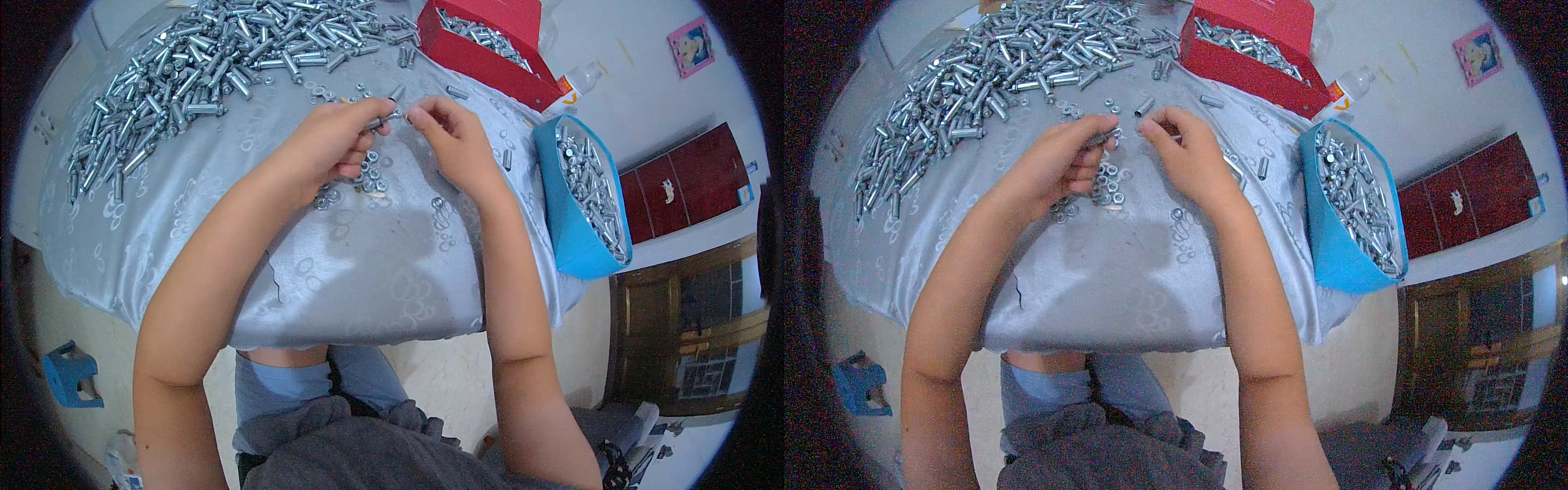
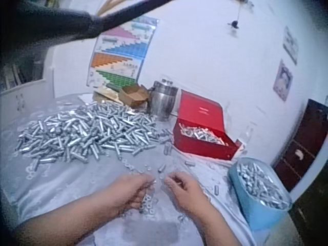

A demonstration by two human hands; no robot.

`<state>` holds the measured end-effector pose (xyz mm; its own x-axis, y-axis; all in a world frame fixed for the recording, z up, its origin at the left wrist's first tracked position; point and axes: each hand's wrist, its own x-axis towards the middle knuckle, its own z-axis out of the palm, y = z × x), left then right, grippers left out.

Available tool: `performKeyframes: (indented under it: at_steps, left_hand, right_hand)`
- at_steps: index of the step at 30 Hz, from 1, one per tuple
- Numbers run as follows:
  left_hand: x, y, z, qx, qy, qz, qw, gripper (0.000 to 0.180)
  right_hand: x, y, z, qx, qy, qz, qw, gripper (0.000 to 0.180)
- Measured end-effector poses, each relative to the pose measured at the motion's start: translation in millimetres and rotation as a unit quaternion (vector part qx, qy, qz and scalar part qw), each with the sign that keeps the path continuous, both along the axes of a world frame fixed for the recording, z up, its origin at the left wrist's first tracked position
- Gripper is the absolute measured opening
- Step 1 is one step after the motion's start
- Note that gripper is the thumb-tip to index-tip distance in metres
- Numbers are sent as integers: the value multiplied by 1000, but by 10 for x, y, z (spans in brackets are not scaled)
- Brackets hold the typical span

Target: The person sits at a table covered with a large pile of metal bolts, nuts, and washers. They repeatedly pick up a bolt and a nut, screw them together by hand, and place the assembled unit into a blue plastic bin. The person also occasionally sorts through the loose pile of bolts with their hands.

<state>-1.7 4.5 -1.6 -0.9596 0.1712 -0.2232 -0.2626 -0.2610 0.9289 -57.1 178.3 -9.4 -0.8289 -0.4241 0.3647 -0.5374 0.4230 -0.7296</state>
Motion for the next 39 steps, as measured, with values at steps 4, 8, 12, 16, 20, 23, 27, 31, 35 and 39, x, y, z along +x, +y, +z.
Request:
performKeyframes:
  at_steps: [4, 8, 12, 16, 20, 23, 27, 31, 35, 39]
  left_hand:
    - [-20, -3, -31, 52, 5, -53, 997, 30]
    - [-16, 2, -12, 72, 6, -64, 995, 28]
    - [-1, 0, 8, 72, -8, -45, 996, 28]
    - [-3, -4, -11, 60, 4, -52, 997, 30]
    - [5, 1, 2, 61, 27, -64, 996, 31]
    - [18, 33, 33, 54, 37, -48, 997, 29]
    - [2, 66, 18, 50, 53, -24, 997, 28]
    - [0, 59, 11, 21, 53, -14, 998, 30]
    - [-1, 50, -13, -38, 66, -24, 997, 33]
    - [3, 32, 1, -44, 71, -40, 996, 32]
  right_hand:
    - [73, -61, 81, -141, -122, 76, 979, 22]
    - [66, -41, 50, -148, -192, 106, 964, 21]
    - [97, -63, 67, -199, -211, 104, 952, 20]
    - [121, -67, 91, -193, -211, 98, 953, 19]
    - [131, -89, 94, -204, -207, 96, 952, 19]
    - [145, -88, 107, -224, -204, 85, 949, 20]
    - [164, -71, 127, -211, -165, 89, 959, 20]
    - [225, -112, 157, -190, -123, 82, 970, 21]
    - [174, -96, 64, -144, -81, 79, 983, 19]
    - [122, 8, 129, -129, -70, 92, 985, 19]
